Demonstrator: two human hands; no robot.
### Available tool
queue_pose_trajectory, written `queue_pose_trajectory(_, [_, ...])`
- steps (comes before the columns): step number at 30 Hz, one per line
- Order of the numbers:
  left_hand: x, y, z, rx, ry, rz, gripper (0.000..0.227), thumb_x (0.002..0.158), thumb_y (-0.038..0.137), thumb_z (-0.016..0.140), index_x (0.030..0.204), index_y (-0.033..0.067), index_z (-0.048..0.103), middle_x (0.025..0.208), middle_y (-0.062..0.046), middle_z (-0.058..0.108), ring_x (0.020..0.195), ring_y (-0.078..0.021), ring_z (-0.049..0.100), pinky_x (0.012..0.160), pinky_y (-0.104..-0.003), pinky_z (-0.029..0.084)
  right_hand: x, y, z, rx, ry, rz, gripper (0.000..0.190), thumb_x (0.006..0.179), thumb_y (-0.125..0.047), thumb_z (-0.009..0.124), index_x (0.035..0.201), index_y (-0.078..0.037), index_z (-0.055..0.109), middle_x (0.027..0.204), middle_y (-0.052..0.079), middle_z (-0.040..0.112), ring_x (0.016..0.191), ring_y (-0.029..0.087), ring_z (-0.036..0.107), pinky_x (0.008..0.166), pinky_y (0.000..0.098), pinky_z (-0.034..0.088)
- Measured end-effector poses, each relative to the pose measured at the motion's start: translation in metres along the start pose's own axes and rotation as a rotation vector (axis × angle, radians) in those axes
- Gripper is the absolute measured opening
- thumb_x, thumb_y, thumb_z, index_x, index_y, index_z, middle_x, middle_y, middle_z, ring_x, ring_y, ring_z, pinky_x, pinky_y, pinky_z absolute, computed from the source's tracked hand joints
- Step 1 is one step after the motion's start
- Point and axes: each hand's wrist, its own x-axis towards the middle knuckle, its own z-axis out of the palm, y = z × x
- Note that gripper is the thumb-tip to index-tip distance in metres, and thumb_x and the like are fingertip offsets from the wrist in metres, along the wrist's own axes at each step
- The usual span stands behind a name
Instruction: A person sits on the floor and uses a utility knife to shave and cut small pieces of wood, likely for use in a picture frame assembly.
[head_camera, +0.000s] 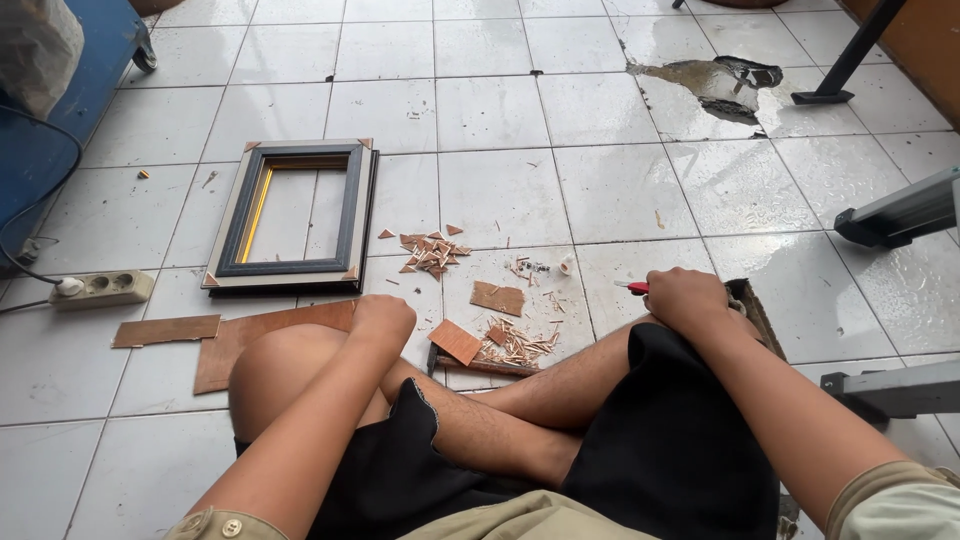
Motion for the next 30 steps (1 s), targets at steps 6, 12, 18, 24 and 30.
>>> queue_pose_trajectory(6, [-0.009, 0.005, -0.006, -0.022, 0.102, 0.04, 0.017, 0.059, -0.005, 0.066, 0.067, 0.0091, 0.068, 0.063, -0.008, 0.064, 0.065, -0.0259, 0.064, 0.05, -0.045, 0.049, -0.017, -0.008, -0.021, 0.04, -0.042, 0.015, 0.03, 0.081, -0.02, 0.049, 0.1, -0.001, 0.063, 0.077, 0.021, 0.067, 0.078, 0.036, 0.066, 0.066, 0.0485, 0.052])
queue_pose_trajectory(12, [0.007, 0.006, 0.027, -0.019, 0.103, 0.034, 0.019, 0.056, -0.007, 0.065, 0.068, 0.008, 0.068, 0.065, -0.009, 0.063, 0.067, -0.0287, 0.062, 0.047, -0.059, 0.043, -0.014, -0.009, -0.018, 0.024, -0.043, 0.005, 0.03, 0.081, -0.02, 0.049, 0.1, -0.001, 0.064, 0.075, 0.021, 0.067, 0.076, 0.036, 0.067, 0.065, 0.0489, 0.052])
queue_pose_trajectory(18, [-0.011, 0.004, -0.006, -0.021, 0.089, 0.044, 0.014, 0.063, -0.002, 0.065, 0.07, 0.0101, 0.068, 0.065, -0.009, 0.065, 0.068, -0.027, 0.064, 0.052, -0.046, 0.048, -0.009, -0.009, -0.011, 0.017, -0.05, 0.049, 0.029, 0.082, -0.021, 0.048, 0.099, -0.005, 0.066, 0.073, 0.017, 0.068, 0.075, 0.033, 0.068, 0.064, 0.0455, 0.053])
queue_pose_trajectory(24, [-0.034, -0.005, -0.087, -0.449, -0.325, -0.103, 0.046, 0.071, 0.037, 0.059, 0.105, 0.0074, 0.062, 0.096, -0.017, 0.064, 0.097, -0.0349, 0.059, 0.081, -0.055, 0.043, -0.016, -0.025, -0.039, 0.178, -0.162, 0.104, 0.035, 0.081, -0.027, 0.052, 0.102, -0.003, 0.065, 0.083, 0.022, 0.068, 0.084, 0.037, 0.066, 0.072, 0.0485, 0.051])
queue_pose_trajectory(30, [0.009, 0.014, -0.086, -0.63, -0.262, -0.243, 0.043, 0.077, 0.036, 0.053, 0.108, 0.0068, 0.061, 0.095, -0.019, 0.064, 0.093, -0.035, 0.06, 0.072, -0.051, 0.048, 0.02, -0.067, -0.022, 0.322, -0.272, 0.027, 0.033, 0.08, -0.029, 0.056, 0.101, -0.006, 0.066, 0.083, 0.017, 0.067, 0.082, 0.032, 0.066, 0.072, 0.042, 0.051])
